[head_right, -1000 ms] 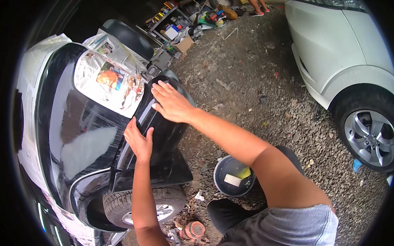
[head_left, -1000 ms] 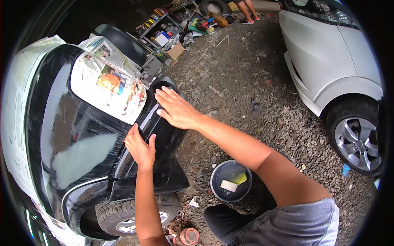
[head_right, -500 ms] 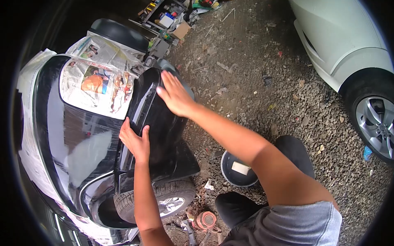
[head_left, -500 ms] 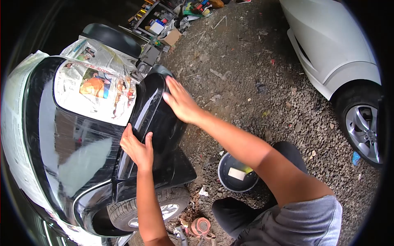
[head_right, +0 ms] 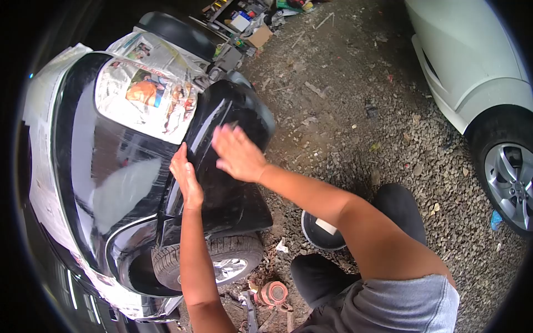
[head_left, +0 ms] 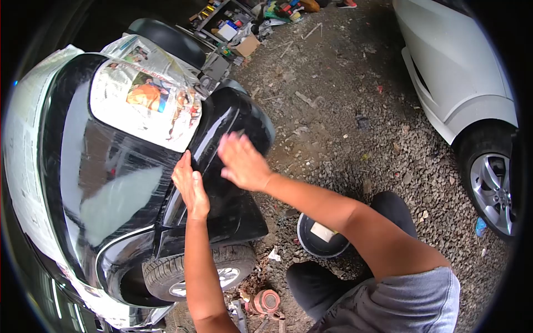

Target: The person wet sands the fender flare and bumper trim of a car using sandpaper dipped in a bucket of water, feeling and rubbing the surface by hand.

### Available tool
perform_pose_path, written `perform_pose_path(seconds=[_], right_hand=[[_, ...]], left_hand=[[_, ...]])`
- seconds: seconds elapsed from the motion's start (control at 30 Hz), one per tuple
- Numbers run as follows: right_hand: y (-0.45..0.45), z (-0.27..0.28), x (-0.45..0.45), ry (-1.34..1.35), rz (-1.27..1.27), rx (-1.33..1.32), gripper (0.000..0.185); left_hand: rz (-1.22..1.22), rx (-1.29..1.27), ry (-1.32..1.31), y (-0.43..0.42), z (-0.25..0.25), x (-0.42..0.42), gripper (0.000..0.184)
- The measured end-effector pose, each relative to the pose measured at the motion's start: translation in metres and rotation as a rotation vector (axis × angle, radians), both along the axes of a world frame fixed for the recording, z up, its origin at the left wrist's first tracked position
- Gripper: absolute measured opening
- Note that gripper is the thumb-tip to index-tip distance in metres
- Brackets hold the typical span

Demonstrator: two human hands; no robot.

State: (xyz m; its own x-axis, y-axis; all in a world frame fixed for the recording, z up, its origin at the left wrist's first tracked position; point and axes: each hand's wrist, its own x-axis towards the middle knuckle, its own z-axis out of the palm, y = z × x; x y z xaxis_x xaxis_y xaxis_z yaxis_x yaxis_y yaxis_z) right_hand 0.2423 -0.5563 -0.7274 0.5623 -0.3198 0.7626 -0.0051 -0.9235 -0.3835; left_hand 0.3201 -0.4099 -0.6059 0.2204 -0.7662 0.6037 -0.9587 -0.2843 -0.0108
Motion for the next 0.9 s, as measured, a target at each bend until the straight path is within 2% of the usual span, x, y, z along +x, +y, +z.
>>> perform_pose_path(seconds=[0.07, 0.13, 0.2, 0.27, 0.3, 0.33, 0.4, 0.47, 0.53, 0.6, 0.67, 0.8, 0.9], right_hand=[[-0.040, 0.033, 0.010, -0.496, -0.203, 0.226, 0.072], [-0.076, 0.069, 0.023, -0.504, -0.086, 0.728, 0.066], [-0.052, 0.080, 0.024, -0.541, -0.297, 0.528, 0.064], [0.003, 0.075, 0.012, -0.268, -0.395, 0.139, 0.064], [0.024, 0.049, 0.018, -0.298, -0.175, -0.044, 0.065], [0.039, 0.029, 0.020, -0.274, 0.056, -0.111, 0.068], [0.021, 0.022, 0.010, -0.279, 0.208, -0.212, 0.069], [-0.017, 0.043, 0.000, -0.274, -0.125, -0.005, 0.066], [-0.046, 0.058, 0.017, -0.491, -0.152, 0.319, 0.065], [-0.040, 0.070, 0.023, -0.491, -0.240, 0.451, 0.068], [-0.006, 0.062, 0.025, -0.486, -0.339, 0.410, 0.074], [0.062, -0.041, 0.040, -0.349, -0.040, 0.301, 0.081], [0.030, -0.021, 0.029, -0.467, -0.084, 0.366, 0.081]], left_hand=[[0.003, -0.017, -0.017, -0.001, -0.002, 0.000, 0.075], [-0.010, -0.031, -0.031, -0.002, -0.003, 0.001, 0.076], [-0.030, -0.038, -0.005, 0.001, -0.002, -0.001, 0.078], [-0.073, -0.051, 0.030, 0.001, -0.001, 0.000, 0.079], [-0.093, -0.071, 0.018, 0.002, -0.003, 0.004, 0.080], [-0.104, -0.076, 0.035, 0.003, -0.002, 0.002, 0.079], [-0.089, -0.085, 0.059, 0.003, -0.003, 0.002, 0.078], [-0.061, -0.053, -0.028, 0.002, -0.004, 0.003, 0.079], [-0.040, -0.069, -0.081, -0.001, -0.008, 0.002, 0.077], [0.009, -0.052, -0.161, -0.005, -0.010, 0.001, 0.075], [0.054, -0.035, -0.227, -0.008, -0.012, -0.003, 0.072], [0.057, -0.022, -0.231, -0.008, -0.011, -0.002, 0.066], [0.071, -0.007, -0.276, -0.008, -0.011, 0.000, 0.065]])
